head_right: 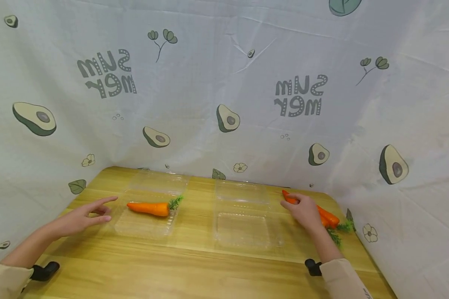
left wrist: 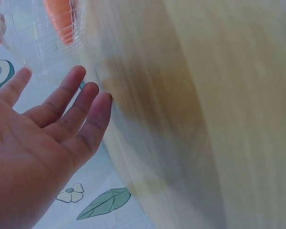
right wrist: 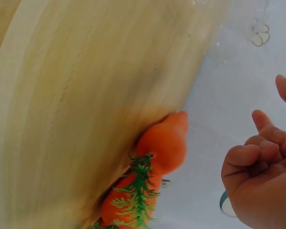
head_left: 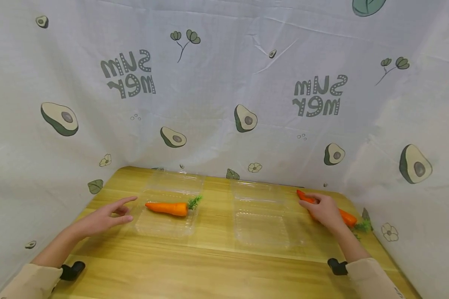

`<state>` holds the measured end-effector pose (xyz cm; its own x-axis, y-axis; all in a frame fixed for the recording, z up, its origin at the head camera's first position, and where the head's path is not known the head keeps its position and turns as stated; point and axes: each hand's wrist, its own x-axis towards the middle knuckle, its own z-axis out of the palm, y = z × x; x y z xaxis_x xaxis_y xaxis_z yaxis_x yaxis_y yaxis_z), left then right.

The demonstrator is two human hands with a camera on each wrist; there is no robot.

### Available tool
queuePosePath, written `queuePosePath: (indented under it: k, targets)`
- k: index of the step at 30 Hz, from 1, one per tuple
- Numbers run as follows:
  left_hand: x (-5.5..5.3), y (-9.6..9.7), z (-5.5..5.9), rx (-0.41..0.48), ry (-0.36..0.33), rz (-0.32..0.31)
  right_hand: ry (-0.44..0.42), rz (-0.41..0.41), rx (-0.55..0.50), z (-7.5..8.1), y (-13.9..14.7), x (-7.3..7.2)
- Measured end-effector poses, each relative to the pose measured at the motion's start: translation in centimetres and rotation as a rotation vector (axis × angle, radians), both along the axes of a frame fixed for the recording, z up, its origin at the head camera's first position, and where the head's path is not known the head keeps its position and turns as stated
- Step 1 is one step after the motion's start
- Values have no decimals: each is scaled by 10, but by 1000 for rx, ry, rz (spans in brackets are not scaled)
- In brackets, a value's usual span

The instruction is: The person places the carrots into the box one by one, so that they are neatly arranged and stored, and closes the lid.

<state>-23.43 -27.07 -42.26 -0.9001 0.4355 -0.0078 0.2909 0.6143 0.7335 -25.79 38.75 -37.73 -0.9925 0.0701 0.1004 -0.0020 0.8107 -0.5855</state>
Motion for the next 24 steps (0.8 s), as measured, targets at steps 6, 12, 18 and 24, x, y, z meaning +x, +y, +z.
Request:
queuePosePath:
  k: [6, 12, 18, 24]
  targets:
    - [0, 0, -1, -7, -3, 3, 4, -13, 7, -3, 6, 3]
    - [0, 0, -2, -28, -5, 22, 8, -27, 45, -7, 10, 5]
    - [-1, 0, -2, -34, -8, 26, -12, -51, 64, -13, 16, 5]
    - [-2, 0, -1, -21, -4, 8, -12, -72, 80, -15, 23, 3]
